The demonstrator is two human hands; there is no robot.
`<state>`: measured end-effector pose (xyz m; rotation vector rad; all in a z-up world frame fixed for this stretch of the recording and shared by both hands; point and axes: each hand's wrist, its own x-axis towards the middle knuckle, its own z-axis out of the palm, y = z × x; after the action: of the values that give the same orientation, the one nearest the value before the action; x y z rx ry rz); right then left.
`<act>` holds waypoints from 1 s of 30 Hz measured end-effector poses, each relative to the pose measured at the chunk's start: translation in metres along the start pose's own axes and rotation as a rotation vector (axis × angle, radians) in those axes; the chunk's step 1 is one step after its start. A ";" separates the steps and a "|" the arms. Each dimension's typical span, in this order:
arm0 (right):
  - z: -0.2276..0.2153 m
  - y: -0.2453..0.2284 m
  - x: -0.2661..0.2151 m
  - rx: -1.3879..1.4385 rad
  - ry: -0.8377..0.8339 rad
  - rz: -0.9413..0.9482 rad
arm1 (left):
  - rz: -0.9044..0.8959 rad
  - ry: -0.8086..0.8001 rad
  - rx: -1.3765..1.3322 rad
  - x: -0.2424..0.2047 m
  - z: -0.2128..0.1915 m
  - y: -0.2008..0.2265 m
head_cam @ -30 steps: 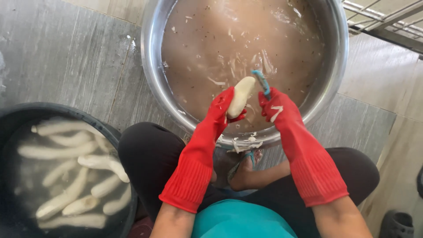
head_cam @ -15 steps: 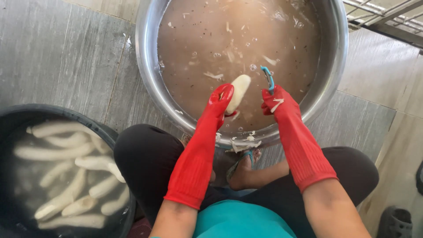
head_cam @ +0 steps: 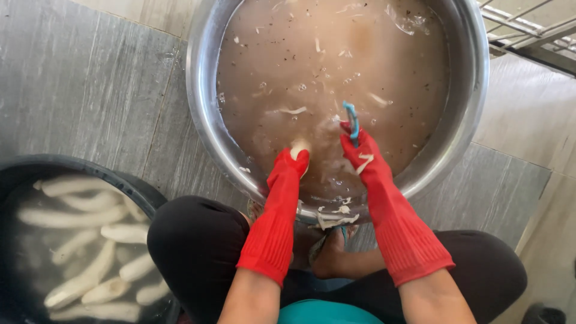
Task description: Peeling a root vegetable with a handheld peeler over a basin of water
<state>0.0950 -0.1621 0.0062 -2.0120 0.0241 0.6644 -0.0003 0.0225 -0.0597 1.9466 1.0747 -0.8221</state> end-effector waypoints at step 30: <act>-0.054 -0.152 -0.119 0.010 -0.246 0.106 | -0.001 -0.810 -1.736 -0.041 -0.045 0.044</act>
<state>0.0611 -0.1569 0.2040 -1.9165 -0.0118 0.9739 0.0283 0.0286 0.0095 0.0983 0.7186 -0.2806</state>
